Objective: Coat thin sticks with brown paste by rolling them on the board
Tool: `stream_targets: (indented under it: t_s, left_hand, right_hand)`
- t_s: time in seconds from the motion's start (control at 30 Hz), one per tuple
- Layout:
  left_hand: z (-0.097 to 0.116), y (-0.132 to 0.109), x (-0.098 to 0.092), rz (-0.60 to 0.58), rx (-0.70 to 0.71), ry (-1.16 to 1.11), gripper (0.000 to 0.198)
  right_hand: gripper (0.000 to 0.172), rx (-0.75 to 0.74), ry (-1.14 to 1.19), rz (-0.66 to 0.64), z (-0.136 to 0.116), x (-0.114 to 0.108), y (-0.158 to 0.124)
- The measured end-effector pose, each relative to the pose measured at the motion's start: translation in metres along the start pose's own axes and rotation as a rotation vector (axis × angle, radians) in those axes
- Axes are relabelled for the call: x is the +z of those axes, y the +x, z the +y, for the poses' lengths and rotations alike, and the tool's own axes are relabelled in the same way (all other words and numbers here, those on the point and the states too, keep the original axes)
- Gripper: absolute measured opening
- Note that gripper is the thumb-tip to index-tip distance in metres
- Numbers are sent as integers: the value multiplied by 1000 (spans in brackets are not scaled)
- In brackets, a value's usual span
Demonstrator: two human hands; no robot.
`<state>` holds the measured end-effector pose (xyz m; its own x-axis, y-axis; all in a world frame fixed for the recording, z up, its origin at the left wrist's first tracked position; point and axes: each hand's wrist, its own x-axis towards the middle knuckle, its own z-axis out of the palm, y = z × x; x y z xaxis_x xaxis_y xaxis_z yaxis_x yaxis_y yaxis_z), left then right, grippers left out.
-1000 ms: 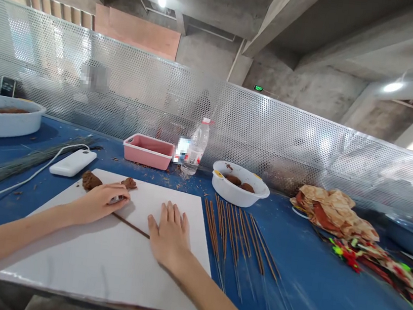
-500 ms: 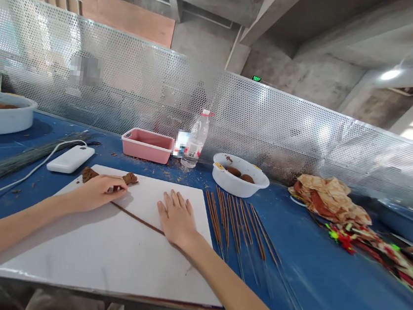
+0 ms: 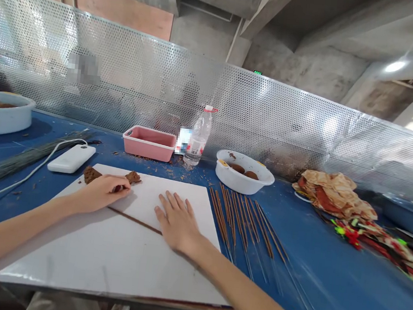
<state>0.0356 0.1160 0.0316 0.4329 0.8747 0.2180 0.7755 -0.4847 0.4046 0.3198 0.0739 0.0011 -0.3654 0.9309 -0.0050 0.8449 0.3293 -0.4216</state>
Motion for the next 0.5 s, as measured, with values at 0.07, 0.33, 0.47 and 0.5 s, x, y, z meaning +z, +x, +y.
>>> stream_targets:
  t_s: [0.07,0.33,0.47,0.5]
  left_hand:
    - [-1,0,0,-1,-4,-2,28]
    - [-2,0,1,17,9,16,31]
    - [0,-1,1,3,5,22,31]
    - [1,-1,0,0,5,23,30]
  right_hand:
    - [64,-25,5,-14,12,-7,18]
    - [70,-52,14,-7,-2,-5,33]
    - [73,-88,4,-15,-24,6,-2]
    - [74,-104,2,-25,-27,8,-11]
